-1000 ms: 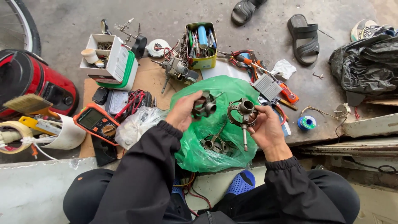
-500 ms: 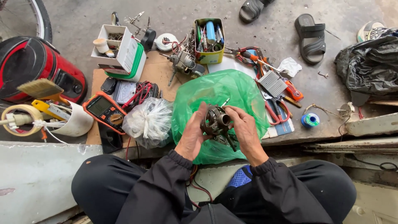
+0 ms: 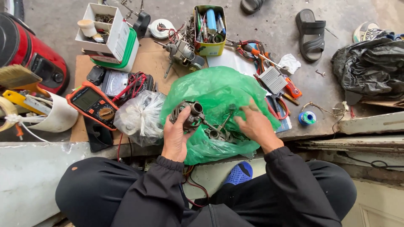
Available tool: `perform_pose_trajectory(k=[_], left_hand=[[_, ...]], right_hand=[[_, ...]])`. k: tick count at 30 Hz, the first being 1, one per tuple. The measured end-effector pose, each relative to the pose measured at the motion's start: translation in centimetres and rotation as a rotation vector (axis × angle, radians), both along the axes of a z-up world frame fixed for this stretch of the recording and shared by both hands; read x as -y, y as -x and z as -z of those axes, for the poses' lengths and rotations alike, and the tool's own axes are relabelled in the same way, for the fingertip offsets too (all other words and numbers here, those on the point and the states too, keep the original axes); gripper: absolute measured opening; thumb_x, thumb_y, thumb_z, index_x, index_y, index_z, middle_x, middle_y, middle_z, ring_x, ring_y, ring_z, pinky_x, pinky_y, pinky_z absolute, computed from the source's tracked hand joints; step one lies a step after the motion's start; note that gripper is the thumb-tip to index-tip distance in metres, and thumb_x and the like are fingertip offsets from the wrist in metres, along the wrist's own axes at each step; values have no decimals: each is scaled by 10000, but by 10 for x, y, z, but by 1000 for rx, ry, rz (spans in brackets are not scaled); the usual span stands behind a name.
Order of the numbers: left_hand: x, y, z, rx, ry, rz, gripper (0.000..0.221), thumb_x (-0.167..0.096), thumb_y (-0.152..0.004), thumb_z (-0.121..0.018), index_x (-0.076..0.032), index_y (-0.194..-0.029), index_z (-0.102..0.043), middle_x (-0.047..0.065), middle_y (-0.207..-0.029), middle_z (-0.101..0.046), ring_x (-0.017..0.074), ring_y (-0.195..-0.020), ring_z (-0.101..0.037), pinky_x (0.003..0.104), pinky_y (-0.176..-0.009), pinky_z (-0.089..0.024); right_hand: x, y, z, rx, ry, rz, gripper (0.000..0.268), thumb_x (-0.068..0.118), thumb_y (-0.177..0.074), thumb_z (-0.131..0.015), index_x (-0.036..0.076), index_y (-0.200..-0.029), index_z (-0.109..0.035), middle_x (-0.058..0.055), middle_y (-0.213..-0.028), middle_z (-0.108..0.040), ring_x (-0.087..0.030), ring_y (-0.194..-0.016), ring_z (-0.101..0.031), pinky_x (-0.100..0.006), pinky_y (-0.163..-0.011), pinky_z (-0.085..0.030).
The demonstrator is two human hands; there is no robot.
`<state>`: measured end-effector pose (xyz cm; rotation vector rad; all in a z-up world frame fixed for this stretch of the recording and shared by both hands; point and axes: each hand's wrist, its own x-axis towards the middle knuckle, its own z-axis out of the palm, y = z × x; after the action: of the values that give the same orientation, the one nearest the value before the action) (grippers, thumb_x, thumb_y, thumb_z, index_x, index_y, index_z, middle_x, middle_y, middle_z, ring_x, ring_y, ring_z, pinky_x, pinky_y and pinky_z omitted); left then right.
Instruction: A person is sitting on the floor disassembling a motor and sorting through bags of various electronic and mechanical components.
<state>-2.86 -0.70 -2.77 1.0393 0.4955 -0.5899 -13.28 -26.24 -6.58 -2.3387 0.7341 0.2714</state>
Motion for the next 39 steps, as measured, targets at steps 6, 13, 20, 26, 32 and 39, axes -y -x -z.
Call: perform_pose_trajectory(k=[6,13,20,26,32,39], left_hand=[[-5,1,10,-1,15,64,699,-250,-907,-911,-17,-1458,-550,242,-1472,-581,398,-1353,-610,618,-1079,-594],[-5,-3,17,25,3,20,607,-259,-923,-884,-56,-1394,-558,194,-1419,-575,363,-1339,-586,624,-1063,-601],[-18,-6,8,65,-3,5,657,-271,-933,-873,-47,-1450,-535,198,-1459,-560,369,-1380,-585,627,-1111,-583],[-17,-8,42,111,-86,-4,658,-272,-892,-937,-87,-1421,-592,149,-1386,-618,301,-1311,-607,607,-1041,-576],[-13,8,32,172,-33,124,666,-272,-924,-910,-76,-1475,-591,190,-1422,-651,356,-1341,-623,608,-1037,-568],[-7,6,4,49,297,58,491,-598,-985,-700,-222,-1299,-744,33,-1228,-777,236,-1096,-731,548,-1037,-647]], right_hand=[[2,5,24,-303,385,-39,823,537,-937,-731,179,-1648,-520,-148,-1780,-419,-602,-1442,-555,-769,-1120,-504],[-36,-5,37,236,551,-639,370,112,-923,-653,229,-1269,-712,-38,-1183,-756,-319,-1258,-703,-542,-1075,-557],[-26,-8,7,295,602,-779,110,161,-924,-618,245,-940,-686,-6,-888,-703,-273,-1005,-681,-446,-891,-491],[-3,21,-86,307,489,-607,456,91,-858,-720,272,-1275,-753,11,-1104,-775,-239,-1136,-696,-438,-961,-491],[-39,24,-103,535,-129,-119,435,94,-950,-853,209,-1368,-809,-38,-1101,-859,-165,-1031,-779,-336,-885,-602],[-99,-9,-92,498,-180,-120,309,66,-959,-770,180,-1244,-803,-48,-946,-778,-193,-947,-770,-359,-798,-601]])
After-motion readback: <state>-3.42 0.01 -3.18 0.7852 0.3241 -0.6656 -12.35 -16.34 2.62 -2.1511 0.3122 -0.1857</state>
